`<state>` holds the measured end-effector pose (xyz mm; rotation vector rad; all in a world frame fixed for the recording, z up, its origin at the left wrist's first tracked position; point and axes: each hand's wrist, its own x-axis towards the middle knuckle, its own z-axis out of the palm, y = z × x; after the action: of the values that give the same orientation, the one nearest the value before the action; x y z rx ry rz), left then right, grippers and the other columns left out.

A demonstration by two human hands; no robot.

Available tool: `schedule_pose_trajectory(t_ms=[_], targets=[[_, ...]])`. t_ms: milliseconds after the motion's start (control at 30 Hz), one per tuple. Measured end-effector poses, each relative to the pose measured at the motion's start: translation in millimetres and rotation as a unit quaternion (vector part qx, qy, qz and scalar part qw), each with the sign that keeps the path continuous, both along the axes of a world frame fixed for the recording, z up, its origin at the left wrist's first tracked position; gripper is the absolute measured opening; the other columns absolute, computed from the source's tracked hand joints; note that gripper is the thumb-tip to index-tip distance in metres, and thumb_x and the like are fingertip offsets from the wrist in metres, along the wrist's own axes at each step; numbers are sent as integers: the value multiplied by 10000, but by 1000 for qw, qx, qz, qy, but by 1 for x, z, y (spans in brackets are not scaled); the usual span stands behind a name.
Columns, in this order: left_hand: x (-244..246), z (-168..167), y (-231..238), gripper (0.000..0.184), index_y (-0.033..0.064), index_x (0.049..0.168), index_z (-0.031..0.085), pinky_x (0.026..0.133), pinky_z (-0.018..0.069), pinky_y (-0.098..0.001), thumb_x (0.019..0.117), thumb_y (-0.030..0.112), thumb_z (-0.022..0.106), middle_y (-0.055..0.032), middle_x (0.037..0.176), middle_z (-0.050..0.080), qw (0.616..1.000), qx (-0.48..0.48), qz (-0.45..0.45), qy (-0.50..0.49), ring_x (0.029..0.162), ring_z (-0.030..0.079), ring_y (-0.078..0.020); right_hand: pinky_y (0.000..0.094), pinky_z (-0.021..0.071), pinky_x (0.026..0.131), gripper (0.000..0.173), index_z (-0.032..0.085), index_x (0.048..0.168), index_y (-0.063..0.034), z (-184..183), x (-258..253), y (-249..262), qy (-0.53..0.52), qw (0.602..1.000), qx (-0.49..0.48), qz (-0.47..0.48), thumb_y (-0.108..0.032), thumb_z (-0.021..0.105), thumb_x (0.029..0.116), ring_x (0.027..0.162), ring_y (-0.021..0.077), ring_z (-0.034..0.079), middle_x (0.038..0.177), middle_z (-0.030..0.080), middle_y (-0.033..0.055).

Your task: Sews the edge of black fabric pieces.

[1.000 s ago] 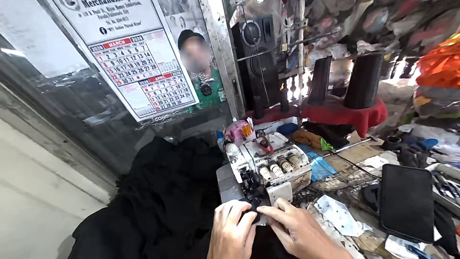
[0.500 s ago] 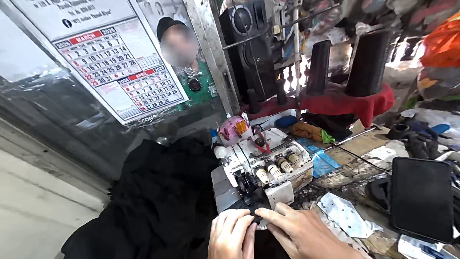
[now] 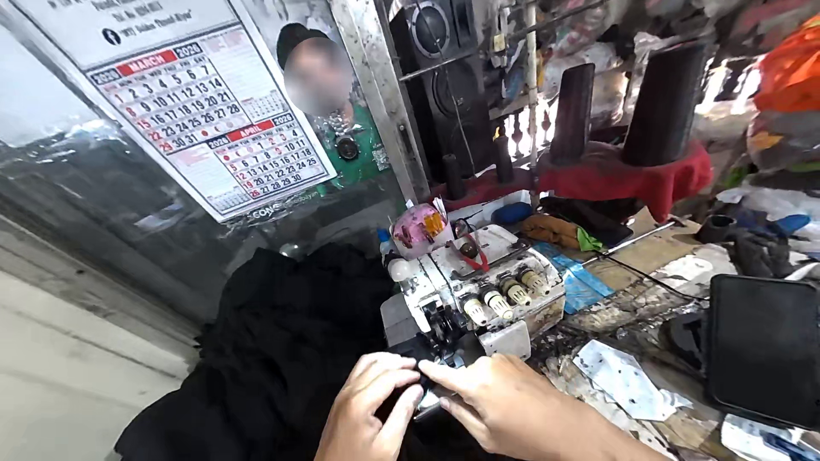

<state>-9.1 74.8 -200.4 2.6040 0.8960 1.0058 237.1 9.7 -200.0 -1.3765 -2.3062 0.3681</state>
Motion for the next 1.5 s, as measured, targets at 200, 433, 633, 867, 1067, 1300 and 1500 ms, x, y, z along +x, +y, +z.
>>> schedule_pose_trajectory(t_ms=[200, 433, 633, 867, 1067, 1300, 1500], targets=[[17, -17, -1, 274, 281, 1192, 770, 994, 502, -366, 1015, 333, 568, 101, 1207, 701, 992, 79, 76, 69, 1181, 604, -104, 519, 566, 675, 408, 558, 1448, -319, -5, 18, -18, 16, 999, -4, 38, -386, 513, 1048, 785, 258, 701, 931, 716, 52], [23, -8, -10, 303, 333, 1222, 750, 957, 485, -381, 1023, 342, 522, 92, 1119, 690, 983, 102, 77, 130, 1095, 608, -108, 479, 582, 715, 401, 536, 1468, -374, -31, 27, -23, 74, 996, 30, 27, -384, 489, 1070, 830, 202, 708, 1007, 729, 14], [25, -4, -9, 286, 332, 1198, 758, 947, 490, -389, 1022, 335, 532, 86, 1105, 692, 983, 100, 66, 142, 1089, 614, -118, 468, 567, 656, 376, 558, 1439, -362, -39, 29, -25, 79, 995, 56, 14, -390, 479, 1072, 791, 200, 694, 958, 705, 16], [35, -14, 2, 199, 230, 1101, 785, 966, 538, -323, 1000, 275, 619, 83, 1089, 735, 995, 74, 36, 48, 1088, 653, -83, 475, 578, 661, 393, 544, 1455, -369, -49, 32, -27, 118, 992, 47, -28, -389, 495, 1065, 810, 188, 709, 1018, 728, -3], [39, -19, 3, 162, 206, 1034, 799, 974, 534, -306, 983, 251, 653, 80, 1080, 741, 997, 68, 42, 10, 1092, 655, -84, 493, 572, 642, 431, 491, 1496, -391, -52, 29, -30, 113, 992, 31, -55, -425, 477, 1066, 800, 208, 711, 1015, 727, 2], [40, -17, -5, 184, 212, 1046, 794, 984, 523, -295, 994, 267, 627, 93, 1097, 735, 996, 60, 60, 23, 1106, 642, -67, 507, 583, 674, 444, 479, 1513, -394, -51, 27, -38, 110, 992, 27, -59, -410, 480, 1070, 821, 217, 719, 1020, 736, 14], [30, -17, 35, 203, 260, 1049, 792, 1010, 518, -364, 1000, 309, 601, 93, 1142, 719, 996, 36, 74, 33, 1142, 628, -102, 563, 552, 655, 618, 258, 1638, -364, -27, 2, -30, 88, 992, -93, -6, -439, 472, 1063, 714, 309, 672, 796, 678, 85]])
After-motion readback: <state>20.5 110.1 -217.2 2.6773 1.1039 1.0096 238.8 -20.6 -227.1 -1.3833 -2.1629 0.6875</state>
